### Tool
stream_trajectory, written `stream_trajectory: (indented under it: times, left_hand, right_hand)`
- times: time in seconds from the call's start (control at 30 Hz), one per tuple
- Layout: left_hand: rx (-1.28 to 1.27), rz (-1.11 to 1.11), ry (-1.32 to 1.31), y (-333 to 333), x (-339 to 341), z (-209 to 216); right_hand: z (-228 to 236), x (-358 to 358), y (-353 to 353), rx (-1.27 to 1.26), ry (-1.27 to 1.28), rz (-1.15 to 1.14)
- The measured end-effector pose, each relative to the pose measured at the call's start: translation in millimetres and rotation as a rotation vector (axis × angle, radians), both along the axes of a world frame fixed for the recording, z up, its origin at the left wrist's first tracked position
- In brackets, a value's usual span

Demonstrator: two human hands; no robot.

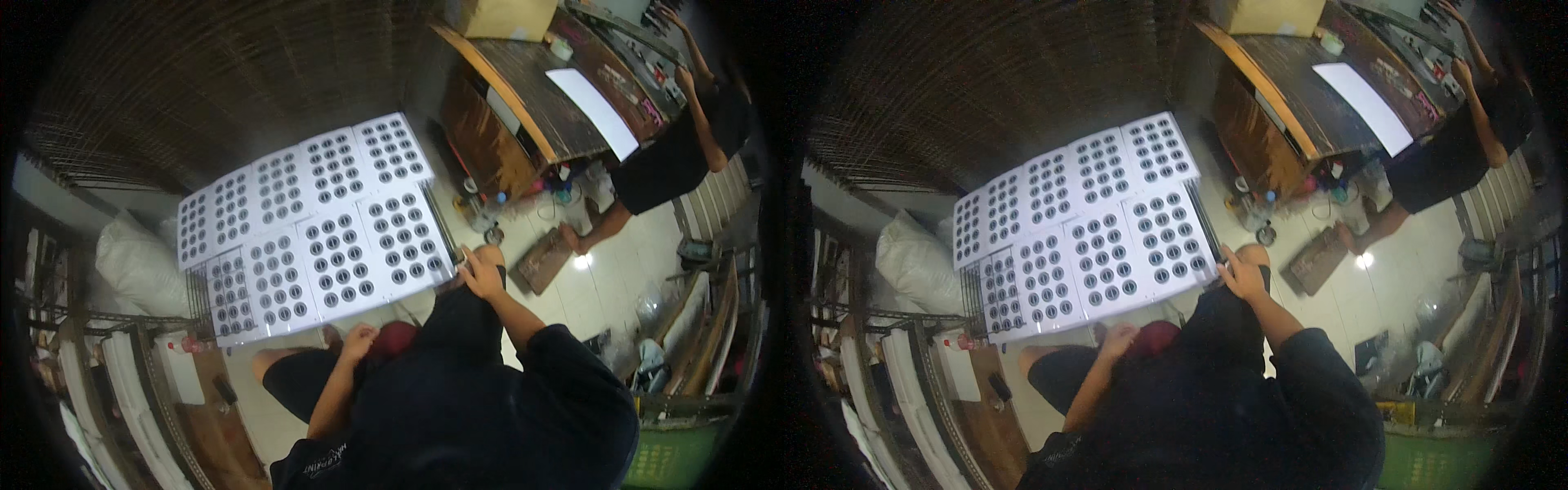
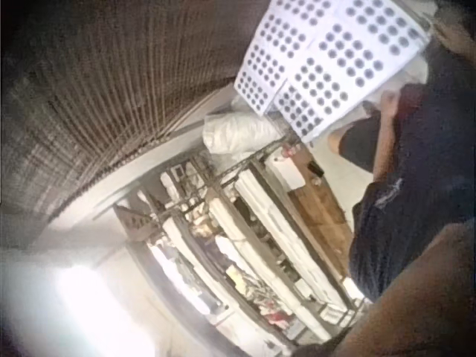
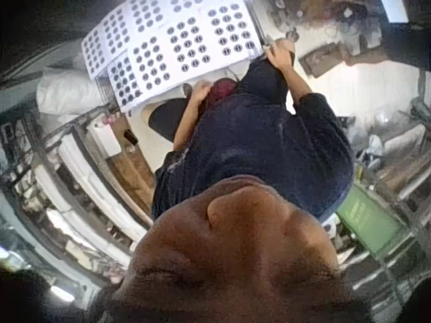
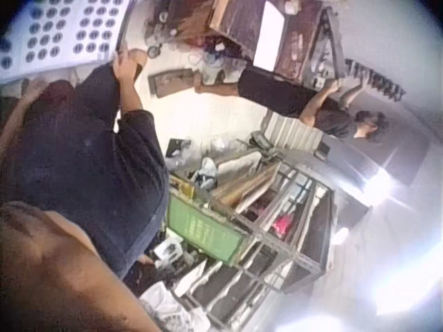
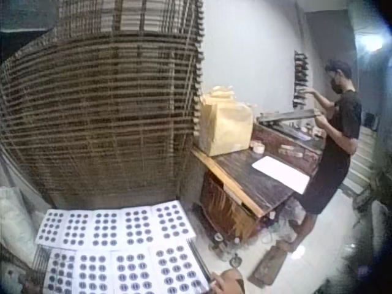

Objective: The person receives sheets of circular stickers from a coworker and stacks them on a wire rack. The person repeatedly takes a sheet, places it on the stack, and returns for the next sheet.

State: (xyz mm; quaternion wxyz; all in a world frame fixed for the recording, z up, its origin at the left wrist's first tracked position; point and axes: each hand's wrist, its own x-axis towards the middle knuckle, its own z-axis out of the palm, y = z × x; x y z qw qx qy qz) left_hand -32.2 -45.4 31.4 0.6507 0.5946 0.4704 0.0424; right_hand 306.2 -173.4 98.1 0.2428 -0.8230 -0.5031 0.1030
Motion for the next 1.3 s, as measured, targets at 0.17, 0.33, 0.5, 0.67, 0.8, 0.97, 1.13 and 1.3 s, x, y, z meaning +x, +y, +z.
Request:
stream_trajectory:
  times: [0.17, 0.33, 0.5, 0.67, 0.8, 0.97, 1.13, 1.3]
  left_hand:
    - [-0.023, -0.060, 0.113, 12.0, -7.4, -2.2]
    - [0.030, -0.019, 0.066, 18.6, 5.6, 2.0]
    - [0.013, 0.021, 0.085, 19.7, 4.7, -8.0]
    - [0.003, 0.077, 0.025, 17.7, 6.9, -3.2]
    - [-0.002, 0.086, 0.010, 15.7, 3.0, -3.5]
    - [-0.062, 0.121, 0.035, 16.7, 5.0, -4.9]
    - [-0.048, 0.113, -0.010, 13.7, 4.6, -4.8]
    - [0.012, 0.106, 0.009, 12.3, 0.9, -16.5]
  right_hand:
    - [-8.2, 1.5, 1.0, 0.019, 0.023, 0.003]
    - [1.4, 8.7, 17.3, -0.014, 0.036, 0.023]
    - [-5.0, 12.2, 13.9, 0.026, 0.062, 0.035]
    - [-0.7, 8.7, 13.6, 0.037, -0.026, 0.002]
    - [-5.4, 11.6, 13.8, -0.018, 0.044, 0.020]
    - [3.3, 9.0, 17.6, -0.019, 0.050, 0.024]
    - [-6.0, 11.3, 10.4, -0.010, 0.026, 0.025]
    - [-4.0, 8.9, 9.8, -0.002, 0.013, 0.017]
